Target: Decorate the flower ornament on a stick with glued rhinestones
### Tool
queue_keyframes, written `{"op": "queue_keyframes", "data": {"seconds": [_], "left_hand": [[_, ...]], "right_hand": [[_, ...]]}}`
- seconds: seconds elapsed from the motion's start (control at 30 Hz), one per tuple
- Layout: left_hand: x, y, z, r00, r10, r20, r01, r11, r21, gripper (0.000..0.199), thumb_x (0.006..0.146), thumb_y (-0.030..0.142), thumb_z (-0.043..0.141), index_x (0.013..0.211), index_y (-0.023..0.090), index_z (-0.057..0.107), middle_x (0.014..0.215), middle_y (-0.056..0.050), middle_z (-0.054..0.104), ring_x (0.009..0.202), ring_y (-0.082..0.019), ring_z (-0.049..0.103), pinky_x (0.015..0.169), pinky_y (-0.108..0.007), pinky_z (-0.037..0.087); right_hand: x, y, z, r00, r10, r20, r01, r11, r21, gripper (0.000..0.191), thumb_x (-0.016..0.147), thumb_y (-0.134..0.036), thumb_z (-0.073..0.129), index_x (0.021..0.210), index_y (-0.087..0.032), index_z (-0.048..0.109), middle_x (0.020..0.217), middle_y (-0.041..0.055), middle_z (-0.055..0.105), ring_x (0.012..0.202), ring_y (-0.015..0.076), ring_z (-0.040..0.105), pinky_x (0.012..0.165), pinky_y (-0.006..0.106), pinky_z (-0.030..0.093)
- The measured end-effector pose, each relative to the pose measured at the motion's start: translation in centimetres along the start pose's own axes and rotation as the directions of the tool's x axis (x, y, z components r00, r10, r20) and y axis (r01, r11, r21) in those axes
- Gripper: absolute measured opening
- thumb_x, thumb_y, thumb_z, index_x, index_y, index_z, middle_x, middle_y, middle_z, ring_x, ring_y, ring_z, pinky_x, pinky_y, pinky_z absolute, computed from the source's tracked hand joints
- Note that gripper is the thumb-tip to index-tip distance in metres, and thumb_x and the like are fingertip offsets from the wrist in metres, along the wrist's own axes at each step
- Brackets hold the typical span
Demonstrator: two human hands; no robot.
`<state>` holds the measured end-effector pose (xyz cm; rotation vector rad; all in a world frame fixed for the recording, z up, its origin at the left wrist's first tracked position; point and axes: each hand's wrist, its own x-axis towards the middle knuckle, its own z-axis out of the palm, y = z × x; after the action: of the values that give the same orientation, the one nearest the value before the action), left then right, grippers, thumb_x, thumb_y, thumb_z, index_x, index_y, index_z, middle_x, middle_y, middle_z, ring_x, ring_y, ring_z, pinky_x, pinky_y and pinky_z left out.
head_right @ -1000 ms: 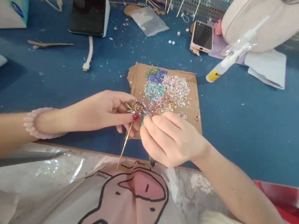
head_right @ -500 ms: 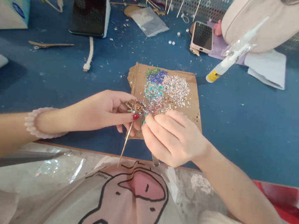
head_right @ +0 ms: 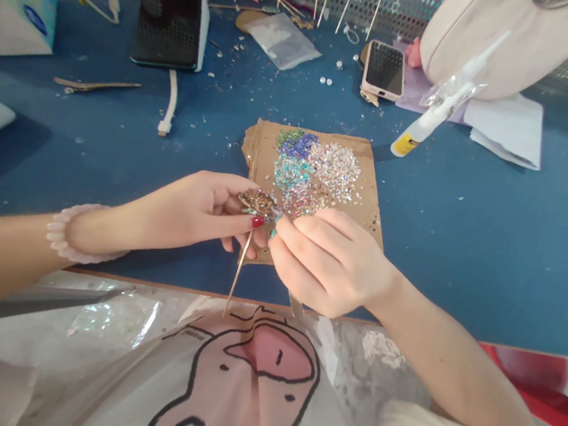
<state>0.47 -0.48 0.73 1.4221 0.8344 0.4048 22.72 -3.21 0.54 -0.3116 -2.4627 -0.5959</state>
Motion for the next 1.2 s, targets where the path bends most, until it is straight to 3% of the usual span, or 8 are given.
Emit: {"op": "queue_keyframes", "data": {"seconds": [0.6,0.97,1.2], "left_hand": [[-0.10,0.20,-0.06,1.000,-0.010,0.019,0.010,1.000,0.002,0.011,0.092,0.019,0.054,0.100,0.015,0.060,0.082,-0.002,0.074,0.070,-0.013,0.073,0.053,-0.015,0.052],[-0.18,0.19,0.03,1.000,-0.016,0.024,0.016,1.000,-0.016,0.012,0.092,0.019,0.056,0.101,0.016,0.061,0.083,-0.003,0.074,0.071,-0.012,0.073,0.053,-0.014,0.052],[-0.16,0.32,-0.06,1.000,-0.012,0.027,0.012,1.000,0.003,0.012,0.092,0.021,0.054,0.101,0.015,0.061,0.083,-0.002,0.074,0.071,-0.013,0.073,0.054,-0.015,0.052]], "right_hand": [[0.06,-0.10,-0.30,0.993,0.113,0.038,-0.114,0.993,0.023,0.007,0.085,-0.009,0.066,0.090,-0.014,0.063,0.088,0.0097,0.076,0.073,0.0172,0.064,0.063,0.034,0.054],[0.07,-0.11,-0.16,0.995,0.093,0.023,-0.094,0.995,0.033,0.008,0.084,-0.010,0.067,0.089,-0.014,0.063,0.086,0.0101,0.075,0.073,0.0182,0.064,0.061,0.034,0.054],[0.23,-0.11,-0.61,0.985,0.161,0.064,-0.166,0.983,0.079,0.010,0.083,-0.009,0.069,0.091,-0.014,0.063,0.088,0.0102,0.076,0.075,0.0183,0.067,0.066,0.034,0.057]]}}
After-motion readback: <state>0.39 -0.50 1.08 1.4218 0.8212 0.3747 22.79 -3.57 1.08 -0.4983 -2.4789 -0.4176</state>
